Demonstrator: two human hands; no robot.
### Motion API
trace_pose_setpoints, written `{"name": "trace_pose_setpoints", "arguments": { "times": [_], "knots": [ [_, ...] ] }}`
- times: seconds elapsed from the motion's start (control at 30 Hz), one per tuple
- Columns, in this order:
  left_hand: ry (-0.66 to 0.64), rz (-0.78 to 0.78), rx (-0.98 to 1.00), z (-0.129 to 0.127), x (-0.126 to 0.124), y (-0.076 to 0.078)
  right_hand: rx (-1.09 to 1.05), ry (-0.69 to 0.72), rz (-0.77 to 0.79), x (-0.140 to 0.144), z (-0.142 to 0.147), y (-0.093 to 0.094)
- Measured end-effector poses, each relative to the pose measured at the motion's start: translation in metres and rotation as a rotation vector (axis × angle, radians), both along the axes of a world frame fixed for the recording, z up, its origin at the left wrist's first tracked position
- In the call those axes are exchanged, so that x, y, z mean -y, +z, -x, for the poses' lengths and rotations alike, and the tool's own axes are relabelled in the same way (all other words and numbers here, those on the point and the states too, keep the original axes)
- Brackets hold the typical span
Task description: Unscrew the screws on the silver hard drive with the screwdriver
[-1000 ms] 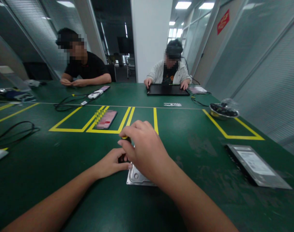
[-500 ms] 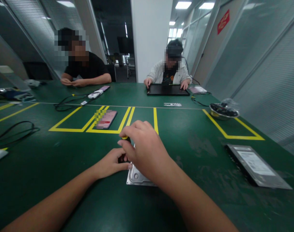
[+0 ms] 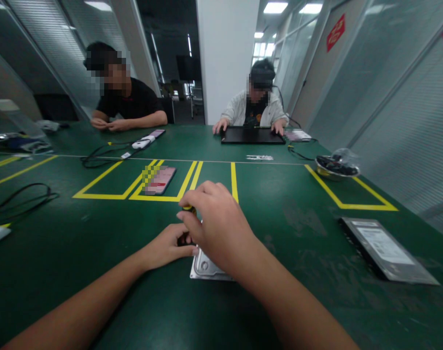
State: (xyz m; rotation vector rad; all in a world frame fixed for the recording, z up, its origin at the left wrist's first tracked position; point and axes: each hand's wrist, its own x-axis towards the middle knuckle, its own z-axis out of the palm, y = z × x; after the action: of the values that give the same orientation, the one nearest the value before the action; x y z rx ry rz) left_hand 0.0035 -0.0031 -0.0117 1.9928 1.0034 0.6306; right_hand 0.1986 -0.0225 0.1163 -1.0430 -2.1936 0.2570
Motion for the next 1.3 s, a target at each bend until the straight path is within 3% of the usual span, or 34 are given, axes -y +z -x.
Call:
{"name": "trace_pose_setpoints", "arguments": {
  "times": [0.2, 0.47, 0.73, 1.0, 1.3],
  "knots": [
    [-0.009, 0.006, -0.001, -0.0001, 0.0005, 0.0027, 0.01, 0.022, -0.071, -0.001, -0.0019, 0.0004],
    [-0.004, 0.003, 0.003, -0.0001, 0.0001, 0.0008, -0.011, 0.016, -0.002, 0.0004, -0.0002, -0.0002],
    [0.004, 0.018, -0.017, -0.0007, 0.0003, 0.0027, 0.021, 0.026, -0.071, -0.0001, -0.0028, 0.0],
    [0.004, -0.002, 0.008, -0.0001, -0.0001, 0.0003, 0.001, 0.014, -0.006, 0.0003, 0.0003, 0.001],
    [-0.007, -0.001, 0.008, 0.0002, 0.0001, 0.0028, 0.016, 0.021, -0.07, 0.0002, -0.0012, -0.0002]
  ]
}}
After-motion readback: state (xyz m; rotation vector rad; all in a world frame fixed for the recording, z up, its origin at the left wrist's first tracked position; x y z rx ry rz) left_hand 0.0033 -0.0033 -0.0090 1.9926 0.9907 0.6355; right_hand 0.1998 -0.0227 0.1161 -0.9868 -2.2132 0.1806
